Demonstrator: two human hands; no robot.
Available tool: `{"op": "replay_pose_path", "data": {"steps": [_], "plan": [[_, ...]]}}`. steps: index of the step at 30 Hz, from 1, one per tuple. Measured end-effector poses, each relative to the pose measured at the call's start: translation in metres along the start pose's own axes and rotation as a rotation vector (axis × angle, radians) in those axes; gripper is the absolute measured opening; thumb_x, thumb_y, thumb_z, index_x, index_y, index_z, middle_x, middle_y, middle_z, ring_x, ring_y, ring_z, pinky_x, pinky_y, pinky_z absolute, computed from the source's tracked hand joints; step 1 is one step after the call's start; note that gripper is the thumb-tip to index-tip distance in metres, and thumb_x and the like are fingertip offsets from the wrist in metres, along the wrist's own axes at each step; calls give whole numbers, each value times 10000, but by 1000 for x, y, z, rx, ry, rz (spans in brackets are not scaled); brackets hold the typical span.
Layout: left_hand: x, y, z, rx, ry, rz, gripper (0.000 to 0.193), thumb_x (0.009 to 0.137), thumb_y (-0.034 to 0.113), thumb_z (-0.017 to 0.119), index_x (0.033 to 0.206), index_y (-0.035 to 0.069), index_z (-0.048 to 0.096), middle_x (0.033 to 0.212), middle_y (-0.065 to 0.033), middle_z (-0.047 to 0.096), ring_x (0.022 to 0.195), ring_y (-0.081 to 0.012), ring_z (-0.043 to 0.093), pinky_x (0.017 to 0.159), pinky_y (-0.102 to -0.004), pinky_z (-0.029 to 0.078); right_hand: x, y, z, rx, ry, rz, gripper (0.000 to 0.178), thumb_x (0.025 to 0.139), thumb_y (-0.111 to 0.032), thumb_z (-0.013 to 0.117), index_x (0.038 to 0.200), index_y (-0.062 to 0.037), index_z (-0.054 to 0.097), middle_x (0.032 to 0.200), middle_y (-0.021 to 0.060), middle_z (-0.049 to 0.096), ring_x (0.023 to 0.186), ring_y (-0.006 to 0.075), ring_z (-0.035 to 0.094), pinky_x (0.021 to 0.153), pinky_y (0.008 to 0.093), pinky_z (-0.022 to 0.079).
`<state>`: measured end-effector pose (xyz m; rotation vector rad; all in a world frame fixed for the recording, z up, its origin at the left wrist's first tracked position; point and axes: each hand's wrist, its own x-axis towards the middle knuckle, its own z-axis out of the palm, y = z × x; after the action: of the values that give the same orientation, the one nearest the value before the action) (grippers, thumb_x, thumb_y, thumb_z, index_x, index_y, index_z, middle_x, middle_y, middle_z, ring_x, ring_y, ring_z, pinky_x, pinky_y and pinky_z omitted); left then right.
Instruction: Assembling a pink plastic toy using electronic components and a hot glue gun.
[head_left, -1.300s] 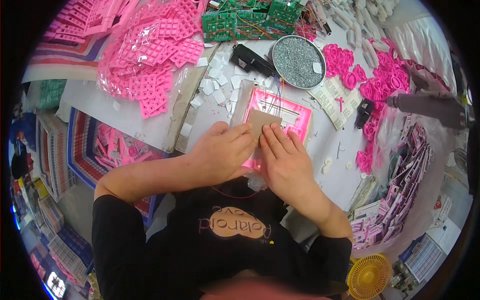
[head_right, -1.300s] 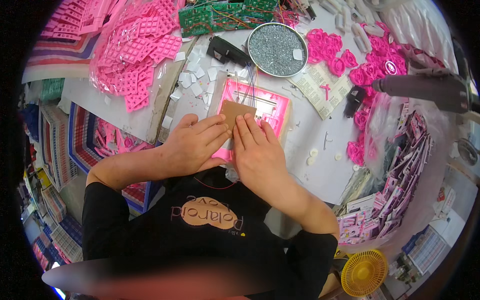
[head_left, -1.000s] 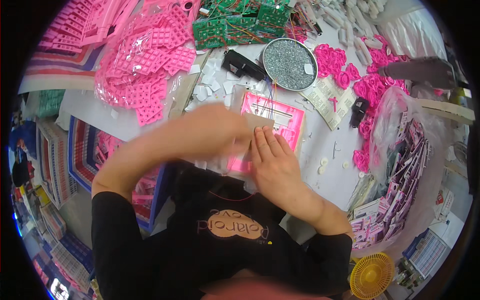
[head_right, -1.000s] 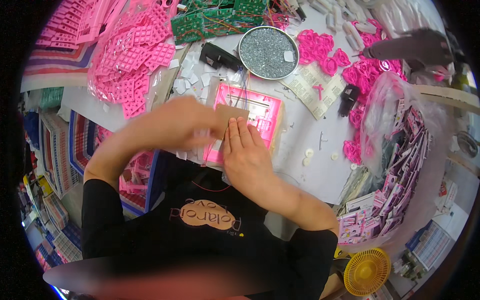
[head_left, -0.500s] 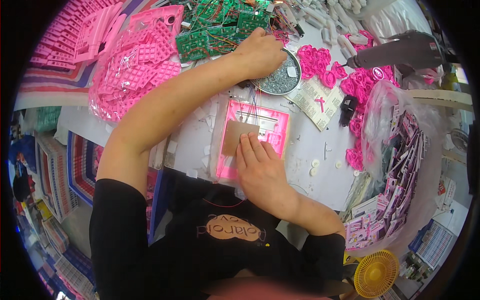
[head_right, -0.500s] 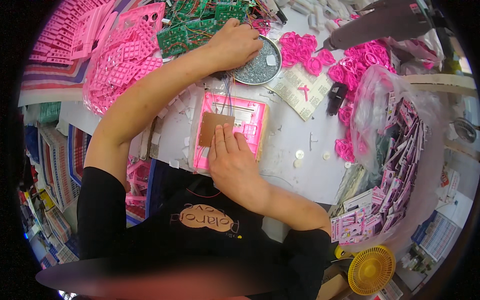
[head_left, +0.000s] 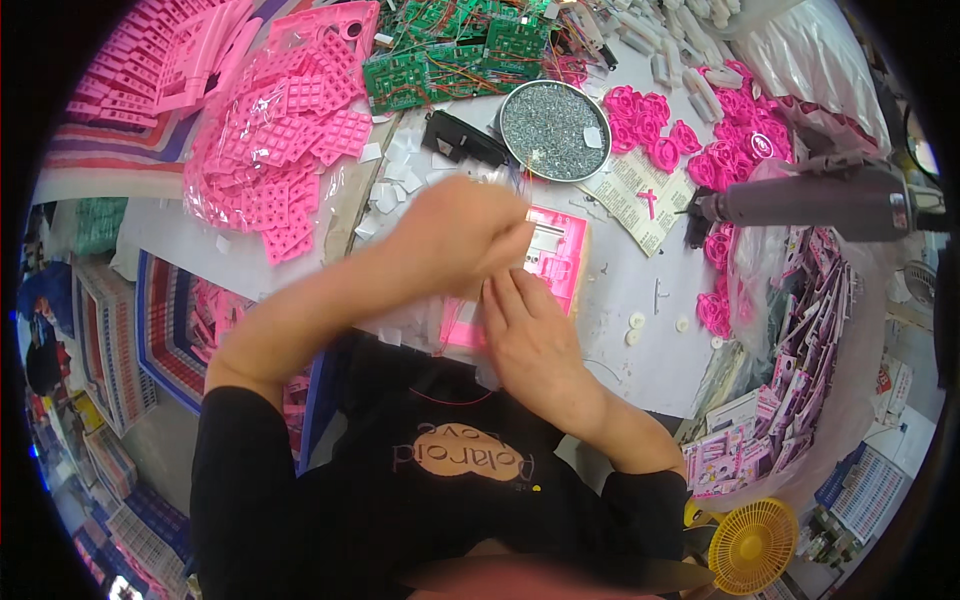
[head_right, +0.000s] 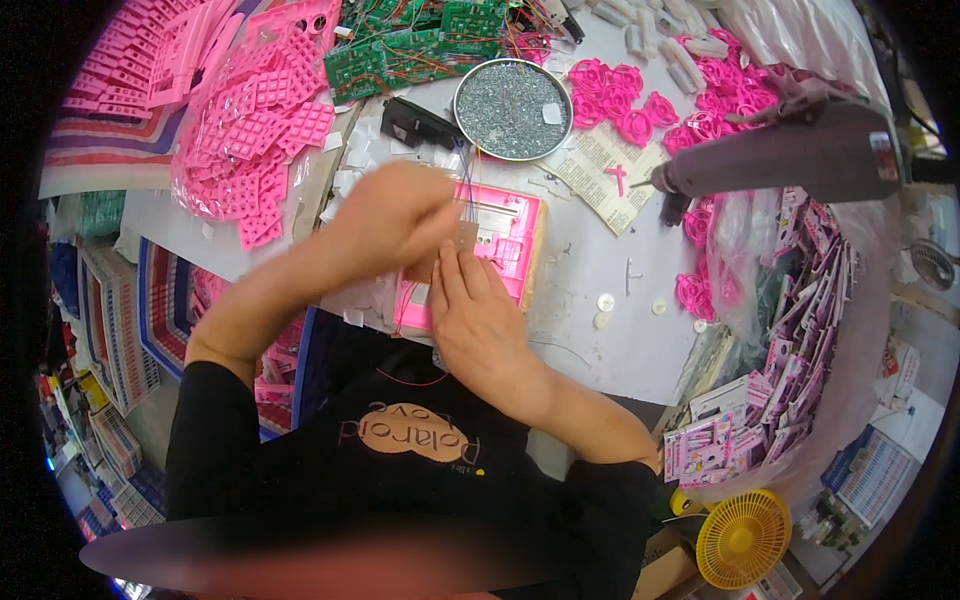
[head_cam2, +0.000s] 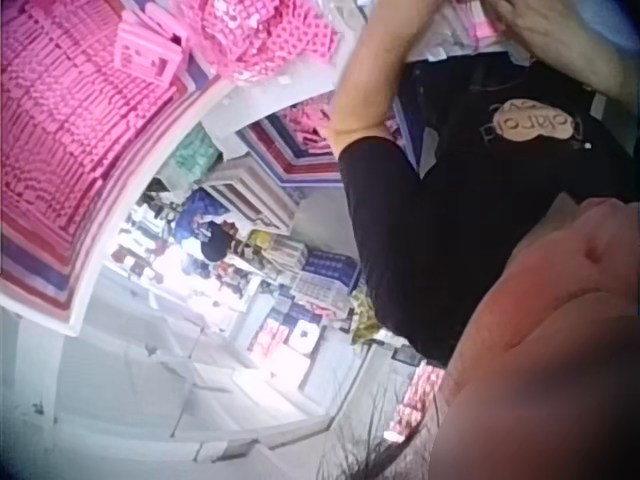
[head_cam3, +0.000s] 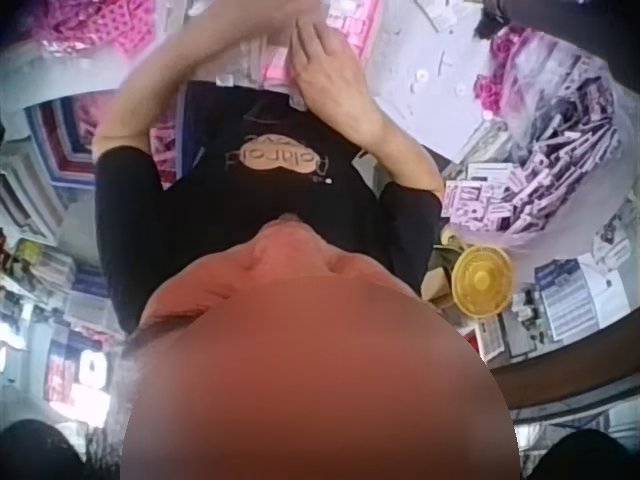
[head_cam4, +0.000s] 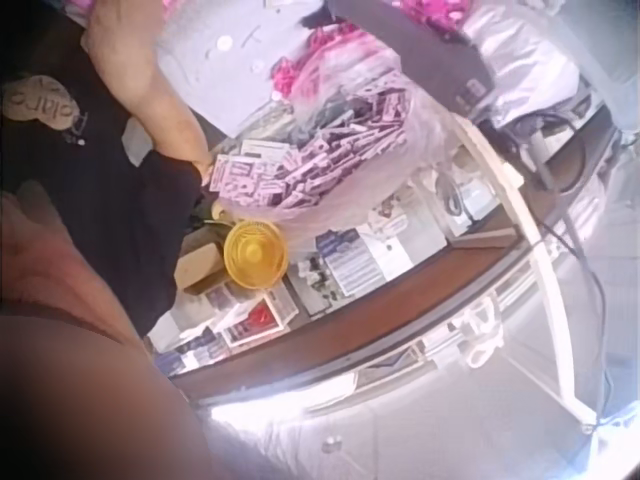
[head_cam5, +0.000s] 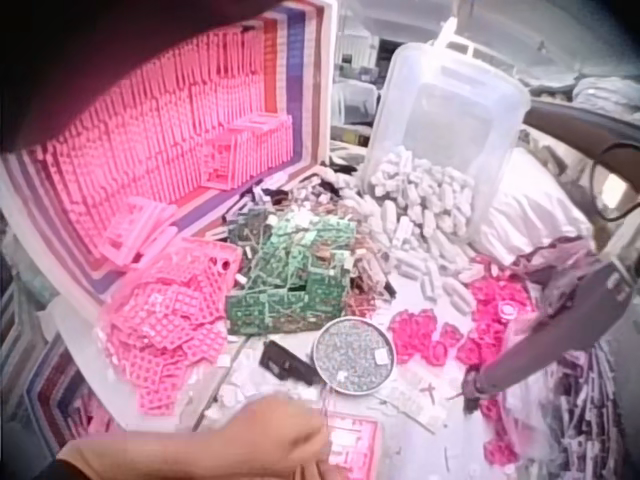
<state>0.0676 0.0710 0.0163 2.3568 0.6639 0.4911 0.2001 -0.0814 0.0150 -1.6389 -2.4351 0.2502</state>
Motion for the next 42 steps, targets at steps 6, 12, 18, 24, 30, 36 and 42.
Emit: {"op": "replay_pose_path", "data": {"steps": [6, 12, 18, 24, 30, 36, 42], "plan": [[-64, 5, 30, -36, 72, -73, 56, 897, 144, 666, 868, 117, 627, 917, -32, 683, 975, -214, 668, 964, -490, 290, 1, 23, -27, 370, 16, -30, 394, 774, -61, 670, 1147, 66, 650, 1179, 245, 659, 1068, 350, 624, 924, 414, 527], [-72, 9, 34, 10, 81, -28, 78, 899, 128, 689, 939, 117, 623, 1046, -20, 722, 1116, -194, 666, 1051, -530, 248, -17, 157, -133, 595, 1095, 77, 214, 971, -114, 632, 1132, 22, 588, 1125, 187, 679, 994, 339, 673, 823, 428, 551], [-76, 3, 40, 7, 148, 18, 123, 872, 135, 739, 936, 119, 636, 1024, -8, 732, 1094, -183, 691, 1103, -564, 229, 38, 172, -132, 1161, 595, 284, 575, 924, -143, 703, 1420, 36, 473, 1084, 191, 694, 936, 285, 698, 884, 410, 562], [-84, -4, 50, 24, 244, 53, 135, 847, 119, 763, 959, 115, 688, 1024, 4, 740, 1102, -171, 694, 1137, -590, 191, 45, 49, -44, 1568, 673, -63, 416, 880, -122, 722, 1193, -21, 467, 790, 90, 604, 675, 190, 576, 674, 370, 516], [-84, -5, 53, -17, 268, 35, 156, 821, 114, 779, 957, 110, 703, 1019, 6, 741, 1107, -177, 695, 1164, -623, 133, 37, 16, -27, 1628, 604, -109, 338, 912, -154, 675, 1133, -100, 425, 643, 27, 482, 566, 162, 467, 594, 350, 449], [-83, -7, 54, -40, 284, 38, 144, 809, 125, 791, 922, 109, 703, 992, 2, 741, 1091, -186, 704, 1162, -630, 133, 43, 13, -19, 1606, 591, -67, 333, 913, -196, 685, 1107, -113, 428, 599, 11, 449, 527, 154, 442, 561, 345, 431], [-83, -9, 54, -69, 295, 50, 121, 819, 131, 785, 900, 107, 699, 998, -9, 743, 1099, -185, 703, 1158, -649, 141, 45, 9, -15, 1590, 603, -49, 340, 915, -196, 690, 1106, -105, 424, 615, 20, 464, 541, 156, 463, 583, 353, 456]]}}
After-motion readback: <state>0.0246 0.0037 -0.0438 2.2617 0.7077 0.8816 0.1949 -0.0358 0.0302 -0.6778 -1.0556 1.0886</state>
